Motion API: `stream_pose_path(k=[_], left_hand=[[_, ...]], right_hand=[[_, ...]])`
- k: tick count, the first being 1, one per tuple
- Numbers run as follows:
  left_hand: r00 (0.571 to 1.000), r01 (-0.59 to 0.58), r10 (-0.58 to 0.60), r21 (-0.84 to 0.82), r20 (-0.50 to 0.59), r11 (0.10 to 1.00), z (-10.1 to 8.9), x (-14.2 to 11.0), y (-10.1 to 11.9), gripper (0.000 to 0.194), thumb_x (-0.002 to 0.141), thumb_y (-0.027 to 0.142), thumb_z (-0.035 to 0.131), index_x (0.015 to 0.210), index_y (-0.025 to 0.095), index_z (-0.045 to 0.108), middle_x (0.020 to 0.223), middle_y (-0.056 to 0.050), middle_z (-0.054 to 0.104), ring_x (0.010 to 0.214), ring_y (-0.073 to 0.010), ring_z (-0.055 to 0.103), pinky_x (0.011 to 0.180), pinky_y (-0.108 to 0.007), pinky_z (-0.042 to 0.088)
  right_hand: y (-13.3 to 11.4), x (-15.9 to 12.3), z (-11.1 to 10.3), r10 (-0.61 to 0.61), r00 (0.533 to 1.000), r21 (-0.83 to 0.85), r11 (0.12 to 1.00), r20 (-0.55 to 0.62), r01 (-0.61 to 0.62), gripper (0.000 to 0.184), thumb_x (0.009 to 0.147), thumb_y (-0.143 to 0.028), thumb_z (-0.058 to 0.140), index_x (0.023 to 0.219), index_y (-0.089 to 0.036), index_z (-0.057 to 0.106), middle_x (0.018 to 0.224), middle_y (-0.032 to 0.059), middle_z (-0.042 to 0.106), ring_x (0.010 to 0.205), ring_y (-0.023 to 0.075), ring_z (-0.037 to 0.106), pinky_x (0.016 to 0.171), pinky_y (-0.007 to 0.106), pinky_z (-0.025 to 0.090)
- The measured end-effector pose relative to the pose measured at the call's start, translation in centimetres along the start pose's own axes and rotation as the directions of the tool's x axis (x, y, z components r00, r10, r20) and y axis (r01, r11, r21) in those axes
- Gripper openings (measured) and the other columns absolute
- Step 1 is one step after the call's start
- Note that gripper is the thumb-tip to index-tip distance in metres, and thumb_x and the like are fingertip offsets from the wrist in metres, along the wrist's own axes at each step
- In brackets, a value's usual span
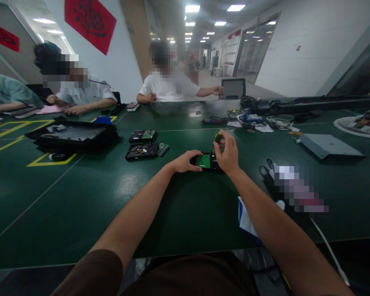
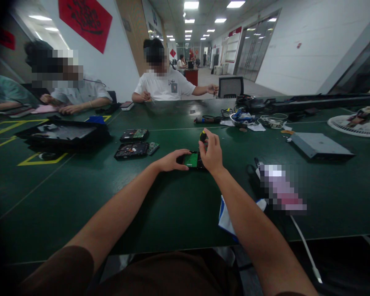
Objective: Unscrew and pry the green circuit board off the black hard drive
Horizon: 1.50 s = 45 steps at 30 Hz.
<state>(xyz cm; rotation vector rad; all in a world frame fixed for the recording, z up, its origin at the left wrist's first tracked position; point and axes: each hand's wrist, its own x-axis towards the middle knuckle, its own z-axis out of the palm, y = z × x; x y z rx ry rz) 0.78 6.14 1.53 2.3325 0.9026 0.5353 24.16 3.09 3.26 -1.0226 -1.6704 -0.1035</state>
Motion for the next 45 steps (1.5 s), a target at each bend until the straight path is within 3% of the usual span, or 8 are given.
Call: stream_pose_path(k=[6, 18, 25, 32, 37, 45], left_hand=[[1.0, -0.027, 0.027, 0.003, -0.008, 1.0, 0.2, 0.1, -0.4, 0.086, 0.072, 0.053, 0.081, 0.145, 0.019, 0.052, 0.156, -0.013, 0.046, 0.145, -0.0323, 0.041, 0.122, -0.046, 0.032], [1.0, -0.019, 0.019, -0.004, -0.007, 1.0, 0.1, 0.1, -0.1, 0.084, 0.071, 0.05, 0.083, 0.144, 0.023, 0.053, 0.155, -0.011, 0.048, 0.144, -0.0326, 0.043, 0.121, -0.049, 0.032], [0.999, -0.052, 0.052, -0.025, -0.016, 0.998, 0.1, 0.1, 0.1, 0.082, 0.072, 0.05, 0.082, 0.143, 0.02, 0.054, 0.152, -0.014, 0.05, 0.144, -0.0339, 0.044, 0.12, -0.049, 0.033], [1.0, -0.006, 0.006, -0.015, -0.007, 1.0, -0.1, 0.0, 0.4, 0.082, 0.071, 0.049, 0.083, 0.143, 0.022, 0.054, 0.154, -0.012, 0.048, 0.145, -0.0342, 0.041, 0.121, -0.05, 0.031], [1.0, -0.025, 0.025, -0.022, -0.008, 0.999, -0.1, 0.0, 0.5, 0.081, 0.071, 0.047, 0.083, 0.142, 0.022, 0.055, 0.153, -0.012, 0.05, 0.144, -0.0338, 0.042, 0.121, -0.05, 0.031], [1.0, -0.008, 0.008, -0.008, -0.001, 1.0, -0.1, 0.0, 0.6, 0.081, 0.071, 0.048, 0.083, 0.142, 0.022, 0.055, 0.153, -0.012, 0.051, 0.145, -0.0337, 0.041, 0.122, -0.049, 0.03]], right_hand=[[0.2, 0.0, 0.1, -0.014, 1.0, -0.003, 1.0, -0.005, 0.014, 0.057, 0.098, -0.027, 0.049, 0.153, -0.027, 0.035, 0.136, 0.0147, 0.052, 0.098, 0.0234, 0.065, 0.089, 0.047, 0.061], [-0.1, 0.0, -0.1, 0.006, 1.0, -0.03, 1.0, 0.009, -0.006, 0.056, 0.098, -0.028, 0.05, 0.152, -0.025, 0.034, 0.136, 0.0153, 0.052, 0.097, 0.0238, 0.065, 0.089, 0.049, 0.061], [-0.3, 0.0, -0.2, -0.001, 1.0, -0.034, 0.999, 0.028, 0.002, 0.059, 0.097, -0.027, 0.051, 0.153, -0.027, 0.034, 0.133, 0.0138, 0.053, 0.098, 0.0239, 0.064, 0.088, 0.047, 0.061], [-0.4, 0.1, -0.3, 0.014, 0.999, -0.043, 0.999, 0.031, -0.013, 0.059, 0.097, -0.03, 0.053, 0.153, -0.028, 0.035, 0.132, 0.0134, 0.052, 0.093, 0.0232, 0.063, 0.086, 0.048, 0.061], [-0.4, 0.1, -0.2, -0.012, 1.0, -0.054, 0.998, 0.025, 0.014, 0.058, 0.098, -0.026, 0.048, 0.155, -0.027, 0.034, 0.127, 0.0124, 0.056, 0.1, 0.0243, 0.062, 0.093, 0.049, 0.058], [-0.3, 0.1, -0.1, 0.022, 1.0, -0.017, 1.0, 0.008, -0.022, 0.058, 0.097, -0.031, 0.054, 0.152, -0.027, 0.036, 0.132, 0.0145, 0.053, 0.096, 0.0241, 0.064, 0.086, 0.048, 0.062]])
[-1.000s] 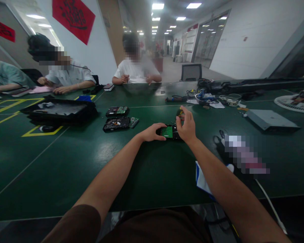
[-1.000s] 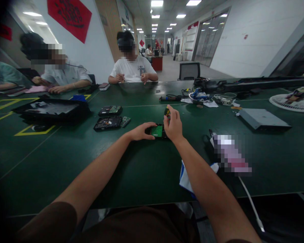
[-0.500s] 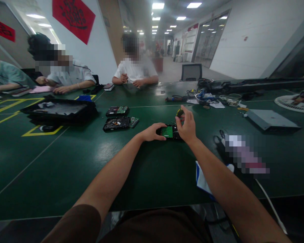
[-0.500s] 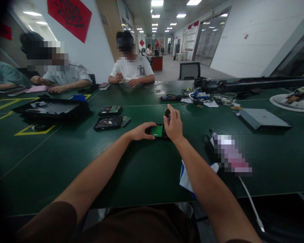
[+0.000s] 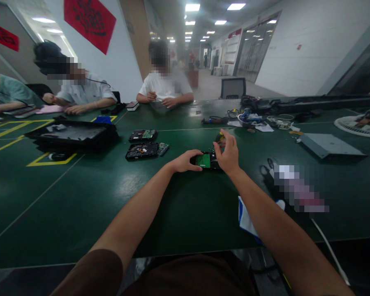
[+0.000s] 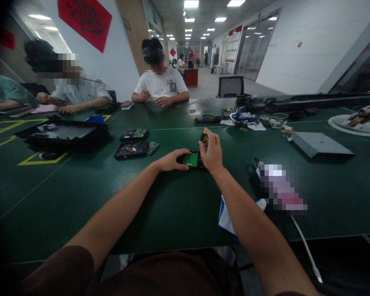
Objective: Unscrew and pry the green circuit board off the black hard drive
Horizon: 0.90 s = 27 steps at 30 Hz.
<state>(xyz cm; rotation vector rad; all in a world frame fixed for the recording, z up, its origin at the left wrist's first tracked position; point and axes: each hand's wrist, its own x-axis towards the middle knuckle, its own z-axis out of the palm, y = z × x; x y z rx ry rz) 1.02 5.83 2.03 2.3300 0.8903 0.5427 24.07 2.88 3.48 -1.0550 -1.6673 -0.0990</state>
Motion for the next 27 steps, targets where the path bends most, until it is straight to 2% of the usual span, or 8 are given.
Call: stream_pose_path(k=[4, 10, 15, 20, 27], left_hand=[[1.0, 0.0, 0.0, -0.005, -0.001, 1.0, -0.02, -0.05, 0.02, 0.083, 0.071, 0.049, 0.082, 0.143, 0.02, 0.054, 0.154, -0.013, 0.049, 0.146, -0.0345, 0.04, 0.122, -0.049, 0.029], [1.0, 0.011, -0.011, -0.002, -0.003, 1.0, 0.16, 0.02, -0.52, 0.085, 0.071, 0.05, 0.082, 0.145, 0.023, 0.052, 0.155, -0.011, 0.048, 0.146, -0.0331, 0.041, 0.122, -0.049, 0.03], [1.0, -0.009, 0.009, 0.005, -0.004, 1.0, 0.16, 0.03, -0.57, 0.083, 0.071, 0.05, 0.082, 0.144, 0.023, 0.053, 0.153, -0.012, 0.05, 0.146, -0.0331, 0.041, 0.123, -0.049, 0.029], [0.999, -0.039, 0.039, -0.001, -0.018, 0.999, 0.24, 0.04, -0.66, 0.083, 0.072, 0.05, 0.082, 0.144, 0.019, 0.053, 0.153, -0.014, 0.049, 0.145, -0.0334, 0.042, 0.121, -0.048, 0.031], [1.0, -0.021, 0.021, -0.003, -0.008, 1.0, 0.23, 0.19, -0.79, 0.083, 0.07, 0.049, 0.083, 0.143, 0.023, 0.054, 0.153, -0.012, 0.051, 0.145, -0.0327, 0.043, 0.122, -0.049, 0.031]], right_hand=[[0.03, 0.01, 0.01, -0.037, 0.999, 0.003, 0.999, 0.017, 0.037, 0.058, 0.098, -0.028, 0.05, 0.154, -0.027, 0.034, 0.134, 0.0144, 0.053, 0.104, 0.0262, 0.064, 0.092, 0.051, 0.06], [-0.05, -0.02, -0.08, -0.02, 1.0, 0.01, 1.0, 0.018, 0.02, 0.056, 0.098, -0.03, 0.052, 0.152, -0.03, 0.038, 0.131, 0.0128, 0.054, 0.097, 0.0245, 0.065, 0.087, 0.049, 0.062], [-0.07, 0.03, -0.02, -0.04, 0.999, -0.01, 0.999, 0.017, 0.04, 0.057, 0.098, -0.027, 0.049, 0.154, -0.029, 0.034, 0.135, 0.0131, 0.055, 0.101, 0.0249, 0.066, 0.093, 0.051, 0.06], [-0.04, -0.03, 0.03, -0.012, 1.0, 0.0, 1.0, 0.003, 0.012, 0.054, 0.097, -0.029, 0.053, 0.15, -0.028, 0.04, 0.132, 0.0135, 0.055, 0.095, 0.0232, 0.066, 0.084, 0.046, 0.063], [0.0, -0.08, 0.1, -0.027, 1.0, -0.013, 1.0, 0.014, 0.027, 0.057, 0.099, -0.028, 0.049, 0.154, -0.028, 0.035, 0.139, 0.014, 0.054, 0.101, 0.0246, 0.067, 0.089, 0.049, 0.062]])
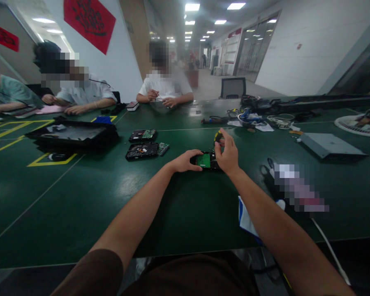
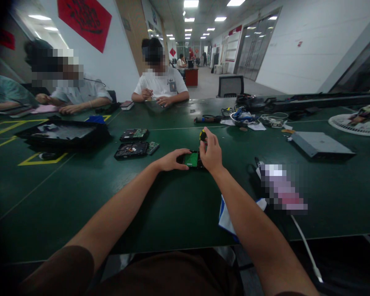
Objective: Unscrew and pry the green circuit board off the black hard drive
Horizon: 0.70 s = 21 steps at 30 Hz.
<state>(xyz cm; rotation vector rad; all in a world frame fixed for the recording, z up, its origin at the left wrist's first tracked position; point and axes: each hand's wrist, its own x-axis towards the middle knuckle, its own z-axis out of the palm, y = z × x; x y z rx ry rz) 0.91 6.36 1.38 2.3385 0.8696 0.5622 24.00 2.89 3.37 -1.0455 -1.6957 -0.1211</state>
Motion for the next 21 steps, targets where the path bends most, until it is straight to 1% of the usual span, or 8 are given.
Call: stream_pose_path(k=[4, 11, 14, 17, 21], left_hand=[[1.0, 0.008, -0.008, 0.004, 0.005, 1.0, -0.12, -0.08, 0.27, 0.082, 0.071, 0.05, 0.083, 0.143, 0.022, 0.054, 0.153, -0.012, 0.05, 0.145, -0.0319, 0.042, 0.122, -0.047, 0.03], [1.0, -0.001, 0.001, -0.002, 0.0, 1.0, -0.17, -0.19, 0.5, 0.082, 0.071, 0.05, 0.083, 0.143, 0.02, 0.054, 0.153, -0.013, 0.049, 0.145, -0.0326, 0.042, 0.121, -0.047, 0.032], [1.0, 0.011, -0.01, -0.002, 0.005, 1.0, -0.17, -0.17, 0.52, 0.082, 0.071, 0.049, 0.083, 0.143, 0.02, 0.054, 0.154, -0.013, 0.049, 0.145, -0.0329, 0.043, 0.121, -0.047, 0.032], [1.0, 0.006, -0.006, -0.005, -0.002, 1.0, -0.19, -0.18, 0.62, 0.082, 0.071, 0.048, 0.083, 0.142, 0.019, 0.055, 0.153, -0.014, 0.05, 0.144, -0.0338, 0.043, 0.121, -0.047, 0.032], [1.0, 0.013, -0.013, -0.003, 0.001, 1.0, -0.14, -0.21, 0.62, 0.082, 0.072, 0.049, 0.082, 0.143, 0.018, 0.054, 0.153, -0.014, 0.049, 0.145, -0.0341, 0.042, 0.121, -0.048, 0.031]], right_hand=[[0.04, -0.05, 0.04, 0.0, 1.0, -0.001, 1.0, 0.007, 0.0, 0.055, 0.099, -0.031, 0.051, 0.152, -0.028, 0.038, 0.135, 0.0128, 0.058, 0.098, 0.0245, 0.067, 0.085, 0.048, 0.063], [0.44, -0.06, 0.25, -0.014, 0.998, 0.025, 1.0, 0.053, 0.013, 0.057, 0.099, -0.03, 0.05, 0.154, -0.027, 0.034, 0.143, 0.0129, 0.056, 0.119, 0.0294, 0.063, 0.096, 0.054, 0.058], [0.53, 0.0, 0.3, -0.022, 0.999, 0.027, 0.999, 0.045, 0.021, 0.056, 0.099, -0.029, 0.049, 0.153, -0.027, 0.034, 0.145, 0.013, 0.054, 0.121, 0.0297, 0.061, 0.097, 0.054, 0.057], [0.43, 0.08, 0.22, -0.031, 0.999, 0.023, 0.999, 0.039, 0.03, 0.055, 0.099, -0.03, 0.051, 0.152, -0.027, 0.036, 0.145, 0.0126, 0.054, 0.116, 0.0288, 0.062, 0.096, 0.053, 0.057], [0.06, 0.2, -0.11, -0.019, 0.999, -0.005, 1.0, 0.036, 0.02, 0.055, 0.099, -0.033, 0.054, 0.151, -0.026, 0.04, 0.133, 0.012, 0.06, 0.099, 0.0256, 0.064, 0.094, 0.052, 0.056]])
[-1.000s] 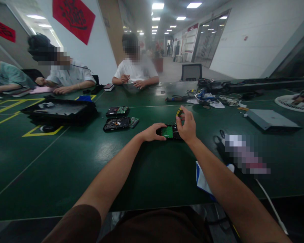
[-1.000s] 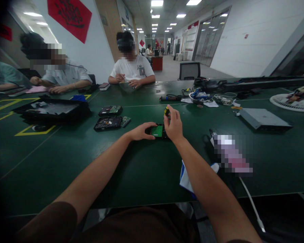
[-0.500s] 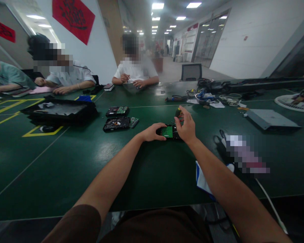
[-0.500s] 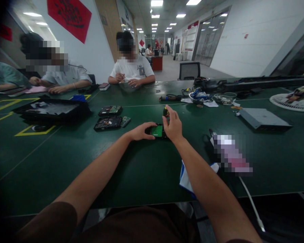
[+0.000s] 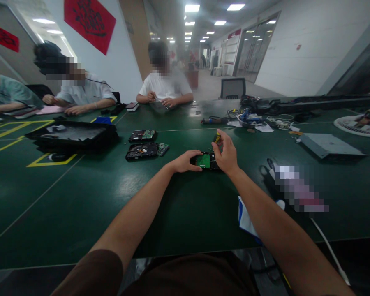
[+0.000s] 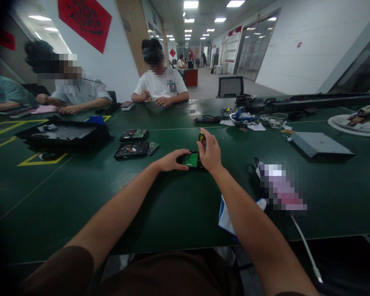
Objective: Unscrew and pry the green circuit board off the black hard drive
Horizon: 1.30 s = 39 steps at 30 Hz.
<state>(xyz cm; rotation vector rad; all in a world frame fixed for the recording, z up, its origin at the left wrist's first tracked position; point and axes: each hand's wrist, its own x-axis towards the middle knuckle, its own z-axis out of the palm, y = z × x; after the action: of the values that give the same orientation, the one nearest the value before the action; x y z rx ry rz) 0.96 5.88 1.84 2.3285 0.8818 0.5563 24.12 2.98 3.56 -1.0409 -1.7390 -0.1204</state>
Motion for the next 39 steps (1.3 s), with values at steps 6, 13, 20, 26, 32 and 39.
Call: stream_pose_path(k=[6, 13, 20, 26, 32, 39], left_hand=[[1.0, -0.011, 0.011, -0.011, -0.005, 1.0, 0.2, 0.1, -0.4, 0.084, 0.071, 0.05, 0.083, 0.143, 0.018, 0.054, 0.154, -0.014, 0.049, 0.144, -0.0341, 0.043, 0.121, -0.048, 0.032], [1.0, -0.012, 0.012, -0.011, -0.003, 1.0, 0.1, 0.2, -0.3, 0.082, 0.071, 0.048, 0.083, 0.142, 0.021, 0.055, 0.151, -0.012, 0.052, 0.142, -0.0339, 0.045, 0.119, -0.048, 0.033], [1.0, -0.01, 0.01, -0.019, -0.005, 1.0, 0.0, 0.1, -0.2, 0.081, 0.071, 0.047, 0.083, 0.142, 0.02, 0.056, 0.151, -0.013, 0.052, 0.142, -0.0348, 0.045, 0.119, -0.048, 0.034], [1.0, -0.029, 0.028, -0.015, -0.006, 0.999, 0.1, 0.1, -0.2, 0.082, 0.072, 0.05, 0.083, 0.143, 0.019, 0.055, 0.151, -0.014, 0.052, 0.142, -0.034, 0.045, 0.119, -0.047, 0.034], [1.0, -0.018, 0.018, -0.004, -0.004, 1.0, 0.2, 0.1, -0.5, 0.084, 0.071, 0.051, 0.082, 0.144, 0.02, 0.054, 0.152, -0.014, 0.051, 0.142, -0.0335, 0.046, 0.119, -0.048, 0.034], [1.0, -0.011, 0.012, -0.006, 0.001, 1.0, 0.3, 0.2, -0.9, 0.084, 0.071, 0.053, 0.082, 0.143, 0.022, 0.054, 0.154, -0.012, 0.048, 0.143, -0.0323, 0.044, 0.12, -0.046, 0.034]], right_hand=[[-0.9, 0.2, -0.4, 0.103, 0.994, 0.074, 0.992, 0.038, -0.105, 0.053, 0.099, -0.041, 0.053, 0.15, -0.03, 0.045, 0.123, 0.0105, 0.064, 0.081, 0.0219, 0.065, 0.086, 0.048, 0.059], [-2.0, 0.3, -0.6, 0.271, 0.948, 0.384, 0.868, 0.165, -0.315, 0.045, 0.104, -0.055, 0.039, 0.144, -0.039, 0.049, 0.112, 0.0039, 0.07, 0.059, 0.012, 0.066, 0.052, 0.027, 0.054], [-2.0, 0.5, -0.6, 0.327, 0.929, 0.491, 0.789, 0.172, -0.368, 0.047, 0.097, -0.06, 0.054, 0.137, -0.035, 0.057, 0.103, 0.0024, 0.068, 0.058, 0.0097, 0.063, 0.047, 0.024, 0.049], [-1.7, 0.8, -0.4, 0.402, 0.877, 0.6, 0.643, 0.264, -0.476, 0.041, 0.091, -0.062, 0.061, 0.113, -0.027, 0.06, 0.108, 0.0046, 0.069, 0.06, 0.0114, 0.068, 0.043, 0.022, 0.047], [-1.1, 1.0, -0.2, 0.442, 0.837, 0.707, 0.476, 0.323, -0.524, 0.044, 0.086, -0.063, 0.068, 0.106, -0.026, 0.056, 0.099, 0.003, 0.07, 0.062, 0.0125, 0.069, 0.056, 0.026, 0.057], [-0.6, 1.1, -0.2, 0.463, 0.8, 0.726, 0.385, 0.381, -0.569, 0.048, 0.09, -0.067, 0.06, 0.108, -0.023, 0.068, 0.095, 0.004, 0.069, 0.059, 0.011, 0.066, 0.049, 0.024, 0.051]])
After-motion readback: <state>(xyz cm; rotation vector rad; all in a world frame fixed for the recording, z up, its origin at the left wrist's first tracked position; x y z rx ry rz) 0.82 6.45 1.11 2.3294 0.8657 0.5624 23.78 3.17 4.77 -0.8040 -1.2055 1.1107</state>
